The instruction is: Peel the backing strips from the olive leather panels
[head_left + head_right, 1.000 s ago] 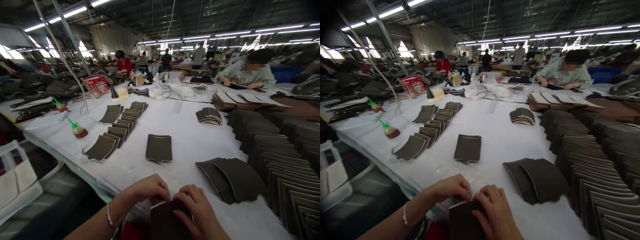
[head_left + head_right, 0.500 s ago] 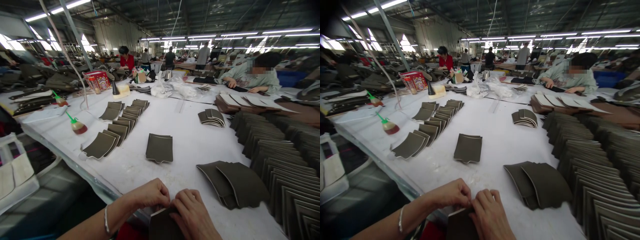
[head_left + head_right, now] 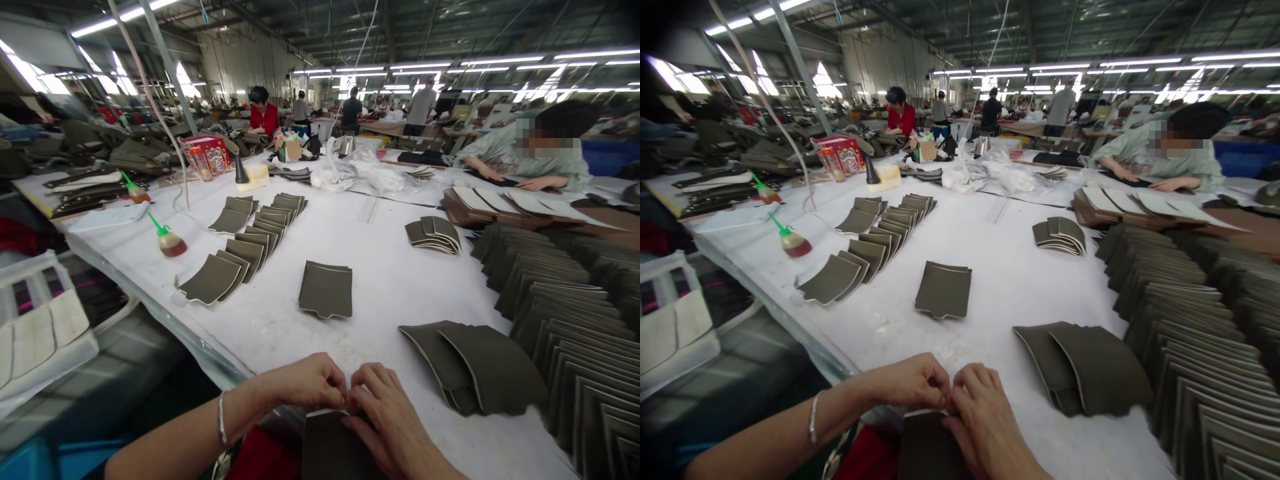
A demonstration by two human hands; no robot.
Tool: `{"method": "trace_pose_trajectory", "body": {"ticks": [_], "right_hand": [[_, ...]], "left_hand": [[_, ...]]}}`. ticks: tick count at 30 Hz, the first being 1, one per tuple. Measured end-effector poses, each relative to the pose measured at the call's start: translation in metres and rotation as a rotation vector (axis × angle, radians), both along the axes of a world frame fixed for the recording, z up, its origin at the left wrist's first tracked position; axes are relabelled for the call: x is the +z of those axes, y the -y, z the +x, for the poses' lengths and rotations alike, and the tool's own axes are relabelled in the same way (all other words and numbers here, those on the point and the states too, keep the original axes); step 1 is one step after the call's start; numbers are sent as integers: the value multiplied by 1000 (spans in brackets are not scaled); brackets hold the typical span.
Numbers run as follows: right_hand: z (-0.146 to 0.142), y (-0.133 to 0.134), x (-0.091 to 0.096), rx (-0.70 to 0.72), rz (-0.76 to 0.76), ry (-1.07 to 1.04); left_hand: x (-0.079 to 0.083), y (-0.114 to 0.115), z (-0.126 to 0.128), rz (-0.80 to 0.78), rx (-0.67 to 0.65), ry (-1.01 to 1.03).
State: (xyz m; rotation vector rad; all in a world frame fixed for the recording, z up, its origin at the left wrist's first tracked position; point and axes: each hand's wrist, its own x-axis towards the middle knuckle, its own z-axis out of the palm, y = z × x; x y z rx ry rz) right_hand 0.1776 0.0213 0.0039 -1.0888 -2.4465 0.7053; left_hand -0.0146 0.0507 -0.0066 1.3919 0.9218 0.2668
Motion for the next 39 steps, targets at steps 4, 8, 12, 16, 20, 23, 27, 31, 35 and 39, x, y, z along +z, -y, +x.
{"method": "trace_pose_trajectory", "body": {"ticks": [4,8,12,16,20,23,27,31,35,39], "right_hand": [[0,9,1,80,57,44],[3,17,20,208,242,-65],[3,18,36,219,248,-99],[1,23,1,128,264,-123],[4,37,-44,29,274,-136],[8,40,-48,2,184,-77],[7,36,-34,8,72,-57],[5,36,-32,-9,-62,-23],[6,38,-33,-14,-116,-9],[7,39,-29,-32,-122,17]], "left_hand": [[12,-1,4,286,16,-225],[31,-12,-3,384,20,-273],[31,-11,-8,304,-141,-102],[5,2,-10,28,-160,106],[-8,18,-22,-204,-42,240],[4,29,-31,-34,-33,107],[17,42,-31,271,-62,-180],[13,50,-23,367,-33,-277],[9,51,-20,358,-45,-275],[9,50,-19,364,-76,-275]]}}
